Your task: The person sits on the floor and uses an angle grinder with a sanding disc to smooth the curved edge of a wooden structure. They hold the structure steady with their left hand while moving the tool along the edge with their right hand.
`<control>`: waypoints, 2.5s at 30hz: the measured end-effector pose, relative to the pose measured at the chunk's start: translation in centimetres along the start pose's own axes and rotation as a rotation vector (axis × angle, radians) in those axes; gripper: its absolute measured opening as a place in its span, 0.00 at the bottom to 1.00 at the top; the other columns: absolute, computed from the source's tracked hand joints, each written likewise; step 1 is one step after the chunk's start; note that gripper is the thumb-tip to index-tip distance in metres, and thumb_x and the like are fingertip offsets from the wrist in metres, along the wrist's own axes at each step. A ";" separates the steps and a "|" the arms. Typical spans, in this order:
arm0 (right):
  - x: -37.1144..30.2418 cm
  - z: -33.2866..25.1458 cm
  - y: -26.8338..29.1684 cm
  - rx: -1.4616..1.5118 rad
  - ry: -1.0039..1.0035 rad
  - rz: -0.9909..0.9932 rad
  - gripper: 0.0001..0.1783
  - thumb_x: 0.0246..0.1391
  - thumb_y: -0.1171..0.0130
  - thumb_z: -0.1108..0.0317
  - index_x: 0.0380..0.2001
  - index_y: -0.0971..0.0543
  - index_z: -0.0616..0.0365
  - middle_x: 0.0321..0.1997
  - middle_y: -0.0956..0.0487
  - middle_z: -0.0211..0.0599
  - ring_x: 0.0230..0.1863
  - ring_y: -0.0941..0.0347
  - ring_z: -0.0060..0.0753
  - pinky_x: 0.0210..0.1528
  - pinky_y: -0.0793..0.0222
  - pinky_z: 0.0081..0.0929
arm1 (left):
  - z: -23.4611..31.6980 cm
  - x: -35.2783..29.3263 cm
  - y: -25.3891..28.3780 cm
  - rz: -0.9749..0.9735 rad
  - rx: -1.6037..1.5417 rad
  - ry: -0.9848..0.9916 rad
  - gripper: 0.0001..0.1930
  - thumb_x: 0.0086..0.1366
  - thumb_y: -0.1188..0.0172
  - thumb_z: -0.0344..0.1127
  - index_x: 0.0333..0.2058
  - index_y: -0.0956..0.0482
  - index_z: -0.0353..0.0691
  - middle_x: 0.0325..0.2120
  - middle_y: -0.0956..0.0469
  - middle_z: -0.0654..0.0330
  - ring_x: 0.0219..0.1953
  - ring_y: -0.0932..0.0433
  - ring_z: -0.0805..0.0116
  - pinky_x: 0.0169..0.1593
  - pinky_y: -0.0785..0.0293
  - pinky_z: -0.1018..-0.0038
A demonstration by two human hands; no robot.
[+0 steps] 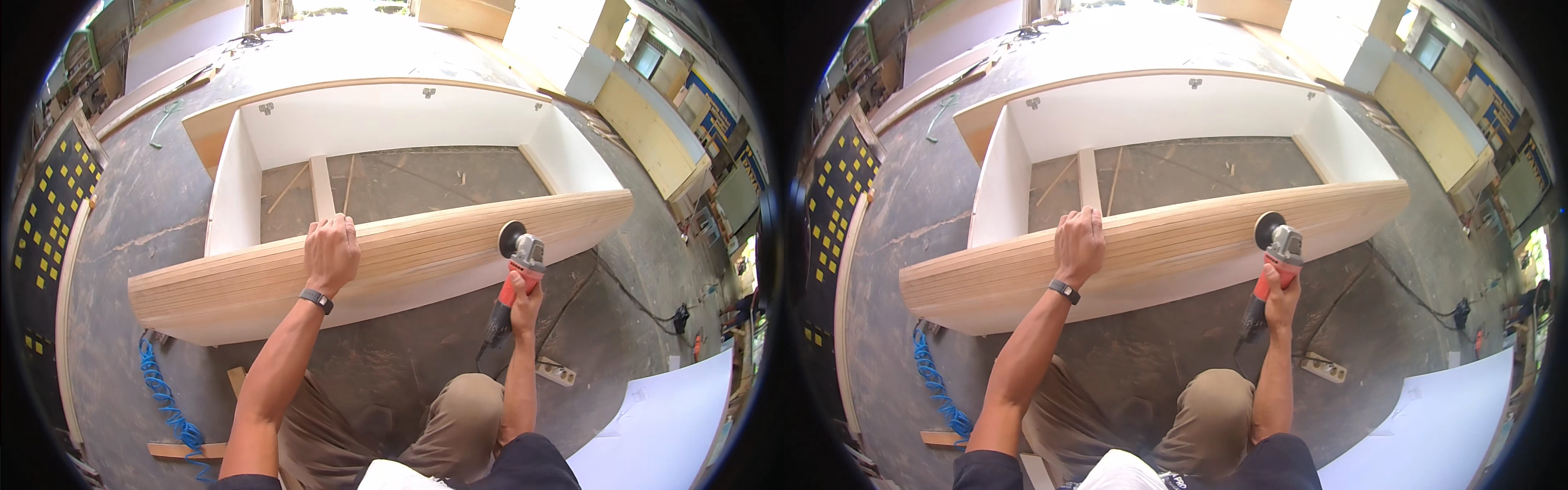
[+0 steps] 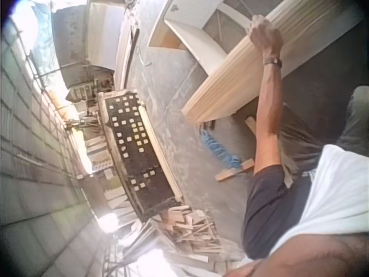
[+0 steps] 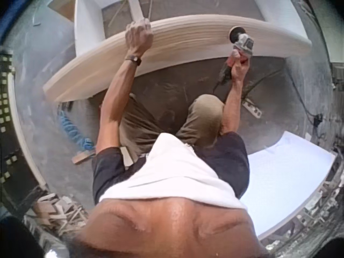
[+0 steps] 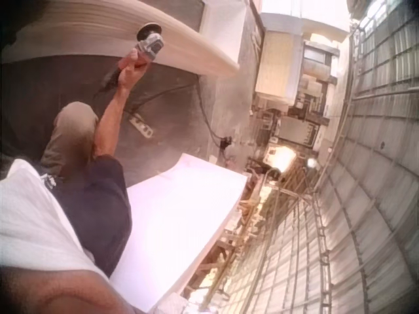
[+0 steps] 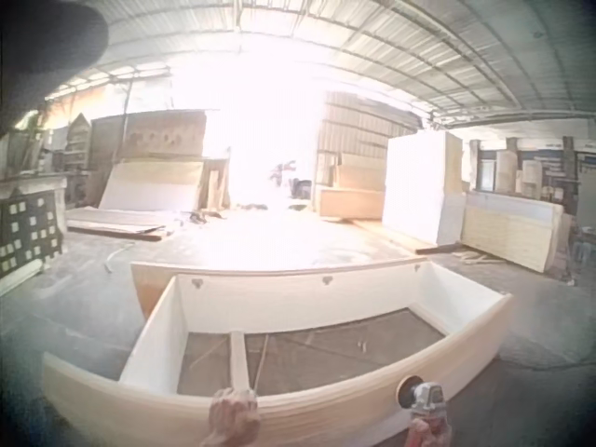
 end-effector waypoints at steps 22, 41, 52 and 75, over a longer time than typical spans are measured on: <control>1.1 -5.3 0.1 -0.335 -0.007 -0.145 0.25 0.62 0.26 0.52 0.51 0.15 0.62 0.40 0.15 0.33 0.36 0.20 0.22 0.39 0.23 0.27 | 0.0 0.2 0.3 -0.016 -0.053 0.084 0.18 0.79 0.51 0.38 0.31 0.20 0.35 0.31 0.15 0.43 0.40 0.18 0.44 0.53 0.27 0.53; 5.8 -10.2 0.2 -0.496 -0.079 -0.226 0.29 0.60 0.28 0.42 0.47 0.14 0.59 0.38 0.16 0.30 0.39 0.20 0.26 0.42 0.23 0.29 | 0.2 0.5 0.9 -0.019 -0.069 0.191 0.23 0.79 0.52 0.42 0.29 0.19 0.33 0.27 0.18 0.41 0.38 0.19 0.40 0.50 0.27 0.49; 1.8 -12.9 -10.7 -0.723 -0.042 -0.529 0.44 0.55 0.27 0.34 0.57 0.20 0.64 0.50 0.14 0.50 0.54 0.17 0.45 0.59 0.23 0.40 | -1.3 0.3 0.4 0.026 -0.053 0.199 0.22 0.79 0.51 0.41 0.30 0.16 0.32 0.28 0.18 0.39 0.38 0.20 0.39 0.48 0.27 0.47; 7.2 -14.9 -11.0 -0.748 -0.103 -0.686 0.35 0.57 0.31 0.35 0.49 0.15 0.59 0.40 0.17 0.36 0.43 0.21 0.30 0.48 0.24 0.32 | -1.5 0.7 1.0 0.051 -0.133 0.174 0.19 0.75 0.49 0.37 0.29 0.16 0.32 0.33 0.18 0.47 0.43 0.23 0.45 0.53 0.30 0.52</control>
Point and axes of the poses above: each hand's wrist, its own x-axis towards the middle knuckle, its own y-axis out of the back of the hand, z = x × y, the point moved 2 cm from there along x, towards the middle knuckle
